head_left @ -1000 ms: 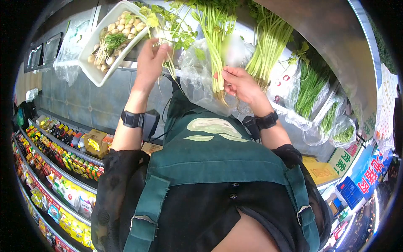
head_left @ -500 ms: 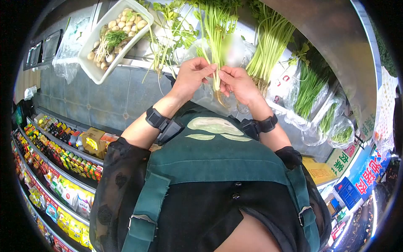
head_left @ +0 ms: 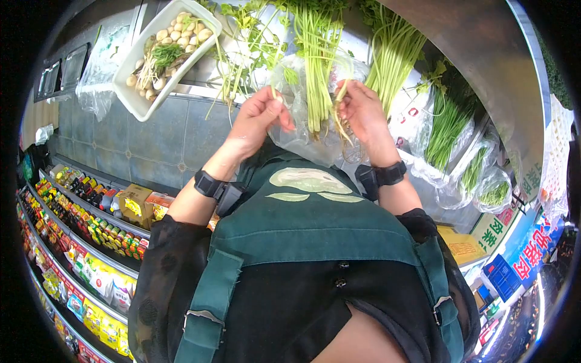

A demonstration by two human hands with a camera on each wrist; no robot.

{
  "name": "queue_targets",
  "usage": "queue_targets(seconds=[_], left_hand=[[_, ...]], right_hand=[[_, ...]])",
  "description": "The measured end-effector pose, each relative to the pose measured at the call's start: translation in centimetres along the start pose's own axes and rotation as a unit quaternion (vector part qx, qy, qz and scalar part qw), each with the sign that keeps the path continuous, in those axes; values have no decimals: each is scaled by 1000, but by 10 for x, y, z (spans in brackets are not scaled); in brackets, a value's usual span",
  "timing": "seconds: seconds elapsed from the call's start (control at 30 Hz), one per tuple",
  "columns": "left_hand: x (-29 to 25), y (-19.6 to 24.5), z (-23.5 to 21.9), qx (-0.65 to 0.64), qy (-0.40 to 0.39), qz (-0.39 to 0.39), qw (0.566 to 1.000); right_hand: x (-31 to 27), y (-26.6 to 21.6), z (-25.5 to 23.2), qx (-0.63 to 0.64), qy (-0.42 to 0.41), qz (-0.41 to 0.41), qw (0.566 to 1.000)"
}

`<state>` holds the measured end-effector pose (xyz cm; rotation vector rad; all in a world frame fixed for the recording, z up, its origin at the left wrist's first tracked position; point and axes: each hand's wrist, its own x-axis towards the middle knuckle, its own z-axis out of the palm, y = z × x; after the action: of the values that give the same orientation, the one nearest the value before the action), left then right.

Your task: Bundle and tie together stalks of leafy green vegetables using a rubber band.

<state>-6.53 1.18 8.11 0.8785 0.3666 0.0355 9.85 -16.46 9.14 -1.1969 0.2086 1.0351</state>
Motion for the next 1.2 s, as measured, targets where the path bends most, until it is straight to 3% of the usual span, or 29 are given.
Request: queue_targets(seconds=[0.07, 0.2, 0.3, 0.33, 0.43, 0.47, 0.5, 0.53, 0.57, 0.6, 0.67, 0.73, 0.77, 0.8, 0.87, 0.93, 0.97, 1.0, 1.07, 1.2], left_hand=[[-1, 17, -11, 71, 20, 23, 997], [1, 73, -20, 180, 128, 190, 957], [5, 102, -22, 200, 149, 224, 942], [8, 103, -26, 200, 149, 224, 942], [20, 95, -46, 338, 174, 36, 924], [23, 85, -56, 338, 173, 36, 924], [25, 73, -65, 544, 178, 21, 820], [28, 58, -73, 721, 173, 7, 671], [28, 44, -68, 746, 211, 256, 577], [27, 37, -67, 746, 209, 255, 579], [24, 40, -31, 665, 178, 190, 700], [27, 19, -17, 507, 104, 10, 855], [29, 11, -9, 382, 63, -95, 917], [32, 0, -4, 382, 63, -95, 917], [35, -21, 1, 126, 13, -143, 982], [38, -29, 1, 101, 28, -153, 983], [39, -30, 2, 76, 44, -162, 983], [39, -31, 2, 76, 46, -162, 983], [40, -26, 9, 46, 84, -167, 981], [42, -33, 8, 49, 79, -162, 982]], right_hand=[[-2, -9, -3, -44, -8, -21, 999], [-10, -9, 2, -153, -61, 13, 986], [-6, 4, 5, -241, -60, 4, 969], [-5, 9, 5, -241, -61, 4, 969], [-2, 20, 2, -261, -41, 17, 964], [-1, 22, -1, -312, -40, 25, 949], [-1, 23, -3, -362, -37, 33, 931], [-2, 24, -3, -361, -35, 32, 931], [-5, 27, -2, -360, -27, 13, 932], [-8, 29, -1, -359, -19, -4, 933], [-8, 33, 0, -389, -24, -36, 920], [-7, 39, 3, -418, -34, -69, 905], [-7, 42, 5, -445, -86, -104, 885], [-6, 46, 6, -470, -136, -140, 861], [-7, 46, 10, -475, -162, -164, 849], [-10, 37, 19, -409, -66, -61, 908], [-2, 44, 11, -461, 25, -122, 878], [3, 44, 5, -461, 24, -121, 879], [11, 44, -5, -601, 57, -94, 792], [15, 55, -14, -595, 11, -86, 799]])
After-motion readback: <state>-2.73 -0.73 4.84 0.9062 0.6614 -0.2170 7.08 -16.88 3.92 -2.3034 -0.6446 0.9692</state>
